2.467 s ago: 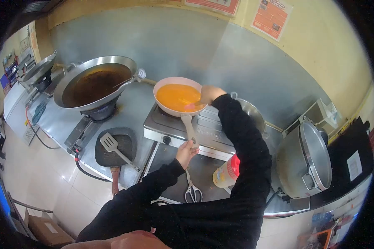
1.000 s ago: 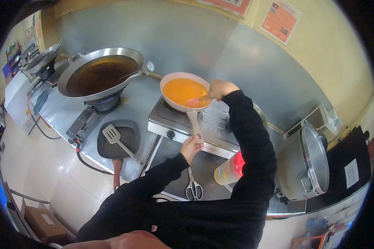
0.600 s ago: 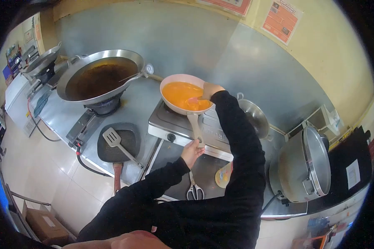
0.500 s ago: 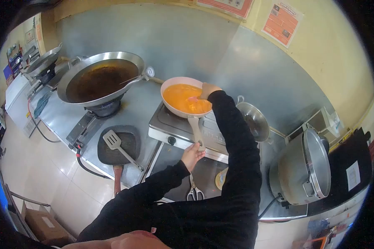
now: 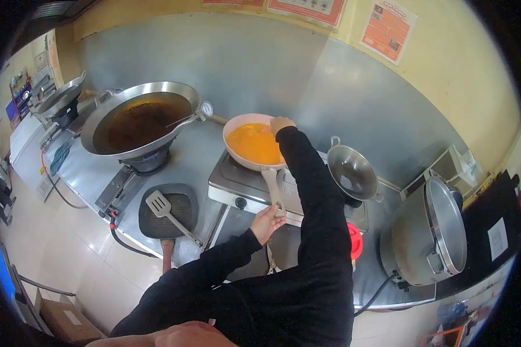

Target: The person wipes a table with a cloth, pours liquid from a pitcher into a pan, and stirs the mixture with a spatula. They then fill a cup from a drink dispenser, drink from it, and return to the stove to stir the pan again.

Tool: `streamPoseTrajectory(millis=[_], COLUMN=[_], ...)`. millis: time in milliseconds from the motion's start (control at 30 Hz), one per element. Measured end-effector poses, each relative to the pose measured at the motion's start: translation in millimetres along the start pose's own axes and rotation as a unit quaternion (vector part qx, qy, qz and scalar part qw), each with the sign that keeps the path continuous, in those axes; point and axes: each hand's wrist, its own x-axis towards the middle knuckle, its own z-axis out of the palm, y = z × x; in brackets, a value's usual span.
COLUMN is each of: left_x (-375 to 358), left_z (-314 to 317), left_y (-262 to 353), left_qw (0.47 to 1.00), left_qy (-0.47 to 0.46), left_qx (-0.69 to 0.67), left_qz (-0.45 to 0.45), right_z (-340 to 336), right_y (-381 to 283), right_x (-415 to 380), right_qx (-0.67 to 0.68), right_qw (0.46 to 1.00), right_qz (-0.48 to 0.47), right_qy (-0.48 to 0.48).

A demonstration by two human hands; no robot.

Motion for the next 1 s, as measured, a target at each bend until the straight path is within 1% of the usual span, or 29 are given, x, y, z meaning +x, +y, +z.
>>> streamPoseTrajectory(millis=[67,133,233,333,367,433,533,633,733,833,933,1000], left_x=[0.8,1.4,-0.2,-1.0,-0.1,-0.7,-2.0,-3.0,-3.2,-1.9,-1.9,-3.5], left_z=[-0.2,-0.9,1.4,1.0,-0.8,1.3,1.7,1.9,2.8,2.3,3.1,4.4], left_y=[0.4,-0.1,1.1,1.3,1.3,0.8,1.3,1.7,3.3,1.1,0.4,0.9], left_qw=[1.000,1.000,1.000,1.000,1.000,1.000,1.000,1.000,1.000,1.000,1.000,1.000], left_qy=[0.003,0.009,0.018,0.010,-0.002,0.003,0.003,0.005,0.001,-0.001,0.007,0.010], left_qx=[0.004,0.002,0.008,0.005,0.008,-0.003,-0.005,0.000,0.002,0.002,0.008,0.012], left_qz=[-0.001,-0.006,-0.004,-0.002,-0.002,0.002,0.008,0.007,0.008,0.011,0.010,0.008], right_z=[5.7,-4.8,-10.3,-23.2,-32.4,-83.2,-100.7,-99.8,-117.6,-137.8,-155.5,-136.8], right_y=[9.1,11.2,24.1,35.0,35.0,15.1,11.1,8.1,13.7,15.7,2.5,3.6], right_x=[-5.0,-24.8,-33.0,-44.0,-51.9,-79.0,-81.2,-84.3,-92.4,-105.5,-126.8,-124.6], right_qx=[0.006,0.021,0.038,0.040,0.041,0.043,0.072,0.050,0.130,0.144,0.122,0.124], right_qw=[1.000,1.000,0.998,0.993,0.992,0.987,0.966,0.978,0.978,0.983,0.985,0.981], right_qz=[0.003,0.009,-0.007,-0.092,-0.067,-0.022,0.038,0.007,0.002,0.025,-0.005,-0.055], right_qy=[-0.001,-0.002,-0.045,-0.065,-0.095,-0.155,-0.245,-0.204,-0.163,-0.114,-0.120,-0.139])
